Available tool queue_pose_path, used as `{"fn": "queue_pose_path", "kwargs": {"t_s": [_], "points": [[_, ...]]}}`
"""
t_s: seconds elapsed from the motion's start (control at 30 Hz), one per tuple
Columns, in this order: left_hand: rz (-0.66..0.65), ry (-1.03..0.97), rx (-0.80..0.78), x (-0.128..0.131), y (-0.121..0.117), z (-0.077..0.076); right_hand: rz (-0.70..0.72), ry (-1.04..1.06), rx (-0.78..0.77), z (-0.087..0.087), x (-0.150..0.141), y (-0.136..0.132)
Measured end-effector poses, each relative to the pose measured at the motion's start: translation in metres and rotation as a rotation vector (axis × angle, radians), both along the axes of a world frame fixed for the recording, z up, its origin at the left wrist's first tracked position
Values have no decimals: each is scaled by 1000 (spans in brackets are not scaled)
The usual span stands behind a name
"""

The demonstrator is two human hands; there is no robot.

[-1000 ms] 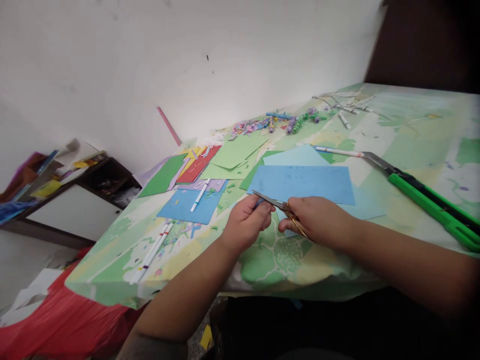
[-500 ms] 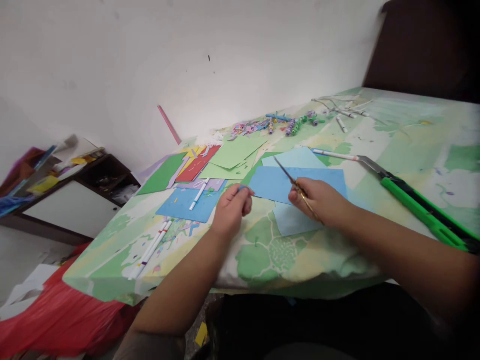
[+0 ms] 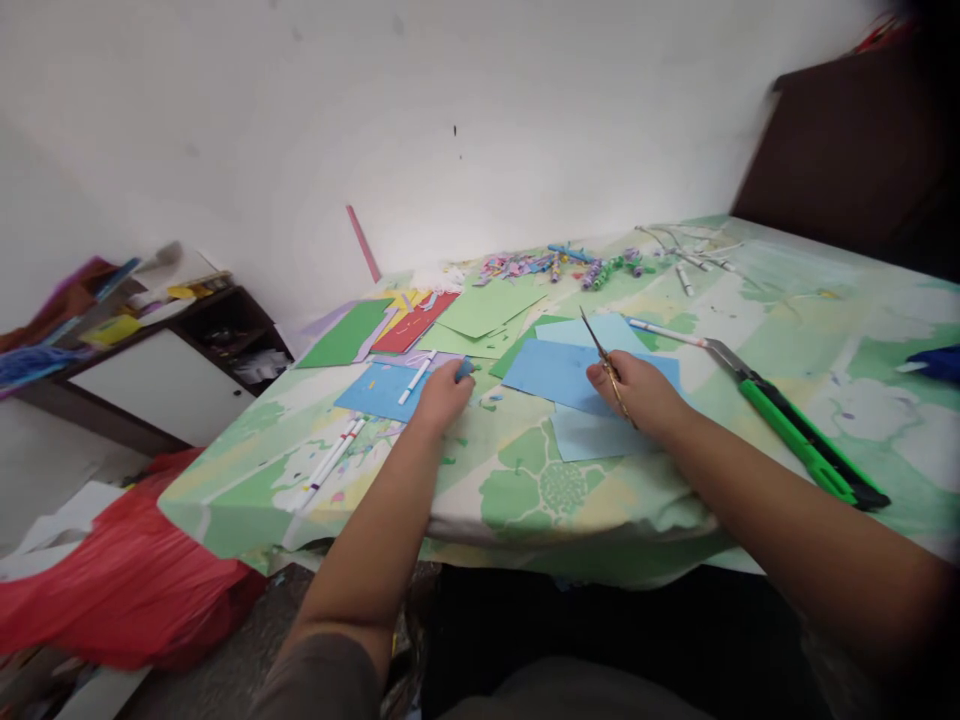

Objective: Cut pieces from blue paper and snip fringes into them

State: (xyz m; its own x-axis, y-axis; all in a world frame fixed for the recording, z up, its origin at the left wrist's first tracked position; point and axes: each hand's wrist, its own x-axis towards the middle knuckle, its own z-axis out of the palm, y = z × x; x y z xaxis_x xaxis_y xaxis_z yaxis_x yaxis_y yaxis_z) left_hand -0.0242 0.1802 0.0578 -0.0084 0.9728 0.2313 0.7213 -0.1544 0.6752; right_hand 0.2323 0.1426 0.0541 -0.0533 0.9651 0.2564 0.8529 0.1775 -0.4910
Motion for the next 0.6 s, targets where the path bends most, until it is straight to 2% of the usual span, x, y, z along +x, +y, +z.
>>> {"fn": "queue_pose_path", "kwargs": {"t_s": [0.2, 0.43, 0.6], "points": [[-65, 200, -31, 6, -1, -3, 30, -17, -17, -4, 2, 4], [29, 327, -49, -9, 0, 1, 63, -8, -21, -7, 4, 7], [-4, 405, -80, -11, -1, -2, 88, 12, -62, -4, 2, 5]]}}
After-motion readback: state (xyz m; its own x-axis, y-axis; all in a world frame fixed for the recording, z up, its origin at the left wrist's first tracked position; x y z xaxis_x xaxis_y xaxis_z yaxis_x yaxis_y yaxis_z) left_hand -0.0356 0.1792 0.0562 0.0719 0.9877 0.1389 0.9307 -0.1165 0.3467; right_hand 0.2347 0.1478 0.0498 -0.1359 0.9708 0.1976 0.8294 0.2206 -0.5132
